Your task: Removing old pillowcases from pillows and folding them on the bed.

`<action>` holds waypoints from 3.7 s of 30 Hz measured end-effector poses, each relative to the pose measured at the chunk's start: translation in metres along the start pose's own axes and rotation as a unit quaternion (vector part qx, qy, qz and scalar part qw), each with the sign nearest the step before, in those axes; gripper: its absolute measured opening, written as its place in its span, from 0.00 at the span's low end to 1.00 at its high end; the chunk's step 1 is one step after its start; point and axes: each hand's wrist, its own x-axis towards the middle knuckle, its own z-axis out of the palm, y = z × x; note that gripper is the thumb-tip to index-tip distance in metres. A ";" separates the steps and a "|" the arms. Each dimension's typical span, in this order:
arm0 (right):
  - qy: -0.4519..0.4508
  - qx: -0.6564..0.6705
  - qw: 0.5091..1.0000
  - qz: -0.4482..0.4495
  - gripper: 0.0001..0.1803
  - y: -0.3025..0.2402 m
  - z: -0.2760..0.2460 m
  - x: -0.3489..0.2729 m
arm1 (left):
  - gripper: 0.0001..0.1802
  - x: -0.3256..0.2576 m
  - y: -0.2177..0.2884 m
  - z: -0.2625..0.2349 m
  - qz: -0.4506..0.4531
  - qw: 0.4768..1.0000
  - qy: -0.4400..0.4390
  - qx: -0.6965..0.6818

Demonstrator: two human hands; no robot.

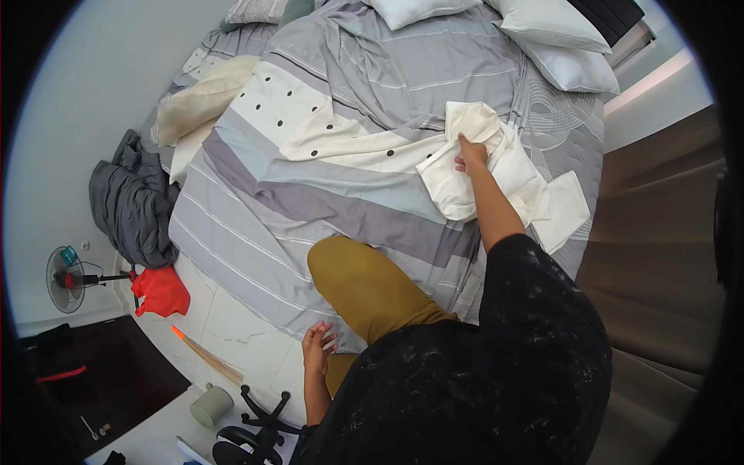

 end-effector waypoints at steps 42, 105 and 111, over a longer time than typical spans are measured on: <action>-0.118 -0.099 0.544 -0.825 0.09 -0.295 -0.148 -0.382 | 0.12 -0.019 0.278 0.087 0.596 0.697 0.198 0.347; 0.023 -0.230 0.561 -0.795 0.12 -0.418 -0.075 -0.409 | 0.05 -0.257 0.428 -0.056 0.464 0.768 0.094 0.431; -0.179 -0.228 0.657 -0.696 0.10 -0.421 -0.081 -0.401 | 0.15 -0.302 0.439 -0.054 0.463 0.789 0.209 0.344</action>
